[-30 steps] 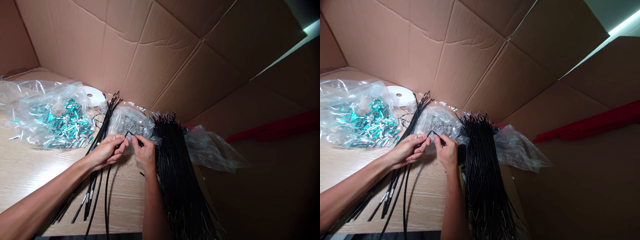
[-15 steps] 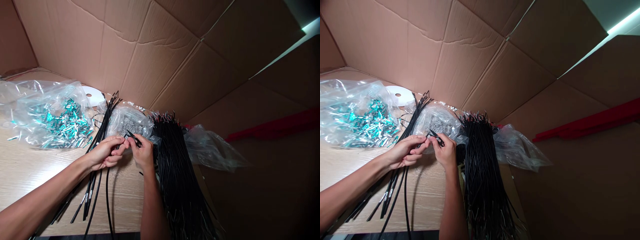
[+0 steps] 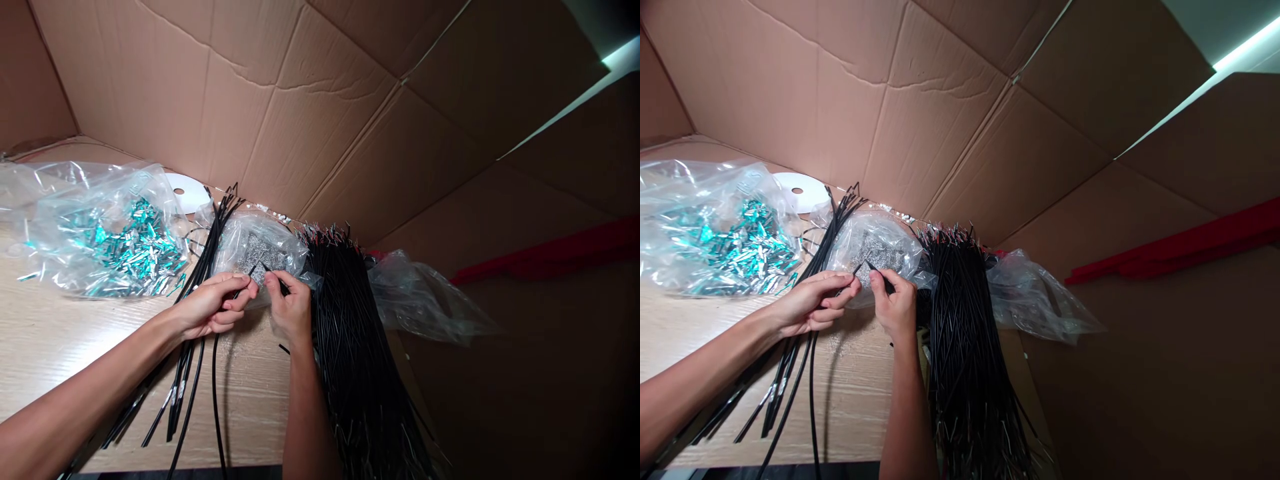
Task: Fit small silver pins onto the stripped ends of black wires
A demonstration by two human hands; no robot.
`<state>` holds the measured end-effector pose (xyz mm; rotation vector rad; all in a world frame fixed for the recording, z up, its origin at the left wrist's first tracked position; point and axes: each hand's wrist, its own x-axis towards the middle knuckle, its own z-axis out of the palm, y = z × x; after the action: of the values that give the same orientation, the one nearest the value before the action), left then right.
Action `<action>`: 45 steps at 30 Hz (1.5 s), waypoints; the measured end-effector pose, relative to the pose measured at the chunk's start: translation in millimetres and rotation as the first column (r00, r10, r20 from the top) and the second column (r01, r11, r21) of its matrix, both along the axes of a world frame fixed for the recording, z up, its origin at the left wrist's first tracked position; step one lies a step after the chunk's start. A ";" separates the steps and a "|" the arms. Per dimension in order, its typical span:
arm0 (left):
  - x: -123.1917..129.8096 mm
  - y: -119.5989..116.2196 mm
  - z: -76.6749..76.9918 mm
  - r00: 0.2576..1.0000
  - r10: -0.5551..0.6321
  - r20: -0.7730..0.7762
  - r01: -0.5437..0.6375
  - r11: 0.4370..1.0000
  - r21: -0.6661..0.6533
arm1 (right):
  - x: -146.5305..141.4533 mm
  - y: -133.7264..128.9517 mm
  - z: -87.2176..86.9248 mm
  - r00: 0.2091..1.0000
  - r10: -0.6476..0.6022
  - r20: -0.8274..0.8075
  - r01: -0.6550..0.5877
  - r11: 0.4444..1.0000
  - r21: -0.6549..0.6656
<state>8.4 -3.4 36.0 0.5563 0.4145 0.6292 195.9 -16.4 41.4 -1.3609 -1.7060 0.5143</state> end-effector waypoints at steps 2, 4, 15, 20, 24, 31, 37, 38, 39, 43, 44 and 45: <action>2.7 -0.3 -0.3 0.998 0.043 -0.056 -0.040 0.998 0.055 | 1.5 -0.6 -0.3 0.999 -0.039 0.020 0.039 0.999 0.017; 4.8 -0.3 -1.9 0.990 0.082 -0.111 -0.069 0.991 0.115 | 1.5 -0.9 -0.3 0.997 -0.045 0.066 0.044 0.999 0.026; 8.2 -1.3 -7.0 0.860 0.378 -0.343 -0.164 0.841 0.516 | -0.4 2.1 1.8 0.977 -0.005 0.212 -0.013 0.996 0.083; 10.7 -4.3 -10.5 0.802 0.441 -0.403 -0.149 0.801 0.579 | -2.4 0.4 5.2 0.993 -0.115 0.015 0.114 0.992 0.061; 13.8 -8.2 -10.9 0.663 0.610 -0.433 -0.063 0.622 0.781 | -12.8 6.0 6.1 0.940 -0.201 -0.276 0.199 0.979 -0.037; 19.9 -14.8 -10.6 0.543 0.758 -0.361 0.012 0.423 0.906 | -22.1 14.3 -5.1 0.911 -0.164 -0.379 0.139 0.986 -0.094; 19.5 -12.0 -9.3 0.581 0.725 -0.371 -0.090 0.510 0.855 | -27.5 3.9 -0.9 0.962 -0.175 -0.212 0.181 0.983 0.011; 18.7 -10.4 -9.4 0.585 0.716 -0.381 -0.100 0.529 0.843 | -28.0 1.3 0.8 0.978 -0.126 -0.167 0.133 0.991 0.025; 17.6 -8.4 -9.8 0.597 0.701 -0.390 -0.112 0.554 0.825 | -27.9 -1.3 2.6 0.989 -0.070 -0.129 0.074 0.997 0.028; 11.5 -1.1 -10.9 0.730 0.552 -0.403 -0.192 0.732 0.654 | -18.2 -6.8 8.5 0.998 0.030 -0.061 -0.030 1.000 0.006; 10.0 0.0 -10.3 0.771 0.496 -0.399 -0.207 0.788 0.580 | -14.1 -6.7 9.0 0.999 0.010 -0.033 -0.010 1.000 0.016; 8.6 0.7 -9.3 0.807 0.442 -0.391 -0.216 0.837 0.502 | -9.9 -6.0 8.9 1.000 -0.012 0.004 0.012 0.999 0.032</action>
<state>17.0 -2.7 26.7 1.1044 0.8861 0.9398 186.0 -22.4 50.3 -1.3493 -1.7021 0.4755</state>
